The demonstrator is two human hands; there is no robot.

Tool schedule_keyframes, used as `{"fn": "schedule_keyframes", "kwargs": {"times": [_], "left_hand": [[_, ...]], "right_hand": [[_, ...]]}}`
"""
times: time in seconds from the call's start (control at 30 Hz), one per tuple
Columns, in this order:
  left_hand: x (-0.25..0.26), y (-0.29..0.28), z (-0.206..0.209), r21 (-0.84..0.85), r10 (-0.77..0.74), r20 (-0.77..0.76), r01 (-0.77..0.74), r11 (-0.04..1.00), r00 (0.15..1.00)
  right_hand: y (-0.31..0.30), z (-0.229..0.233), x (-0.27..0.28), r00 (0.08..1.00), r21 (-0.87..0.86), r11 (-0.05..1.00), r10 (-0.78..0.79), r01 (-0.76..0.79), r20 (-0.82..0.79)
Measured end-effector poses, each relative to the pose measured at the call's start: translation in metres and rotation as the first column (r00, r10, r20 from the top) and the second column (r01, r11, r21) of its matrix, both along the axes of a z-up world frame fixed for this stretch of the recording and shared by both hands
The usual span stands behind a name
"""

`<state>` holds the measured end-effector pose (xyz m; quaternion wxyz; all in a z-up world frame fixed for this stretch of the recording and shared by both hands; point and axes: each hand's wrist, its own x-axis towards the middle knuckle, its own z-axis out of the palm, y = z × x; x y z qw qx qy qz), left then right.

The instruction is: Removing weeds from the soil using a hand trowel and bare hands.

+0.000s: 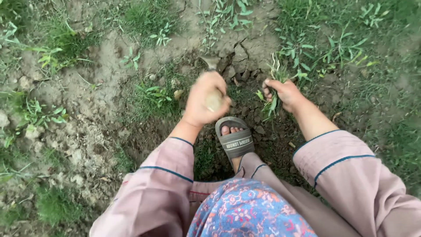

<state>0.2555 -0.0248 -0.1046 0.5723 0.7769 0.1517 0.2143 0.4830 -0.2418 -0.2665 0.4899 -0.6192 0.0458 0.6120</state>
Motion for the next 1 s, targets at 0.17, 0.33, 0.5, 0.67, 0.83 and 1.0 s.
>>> {"fn": "schedule_keyframes", "kwargs": {"times": [0.17,0.33,0.5,0.67,0.83,1.0], "left_hand": [[-0.007,0.0,0.014,-0.367,0.535,0.074,-0.476,0.799,0.842],[-0.008,-0.004,0.064,-0.34,0.481,0.289,-0.381,0.86,0.828],[0.009,-0.026,0.017,-0.021,0.4,0.067,-0.4,0.916,0.914],[0.019,-0.032,0.039,-0.273,0.403,0.089,-0.367,0.889,0.911],[0.011,-0.031,-0.002,-0.227,0.472,0.046,-0.451,0.863,0.88],[0.005,-0.019,0.025,-0.261,0.586,0.161,-0.538,0.802,0.795]], "right_hand": [[-0.012,0.0,-0.001,1.0,-0.032,0.999,-0.02,0.019,-0.01],[-0.017,-0.003,0.004,0.999,0.037,0.999,-0.034,0.035,-0.022],[-0.017,-0.004,0.001,0.999,0.011,0.999,-0.047,0.047,-0.028],[-0.019,-0.005,0.001,0.998,-0.035,0.997,-0.065,0.064,-0.025],[-0.019,0.0,0.003,1.0,-0.076,0.997,-0.018,0.019,0.02],[-0.014,0.003,0.003,1.0,-0.045,0.999,-0.024,0.024,-0.008]]}}
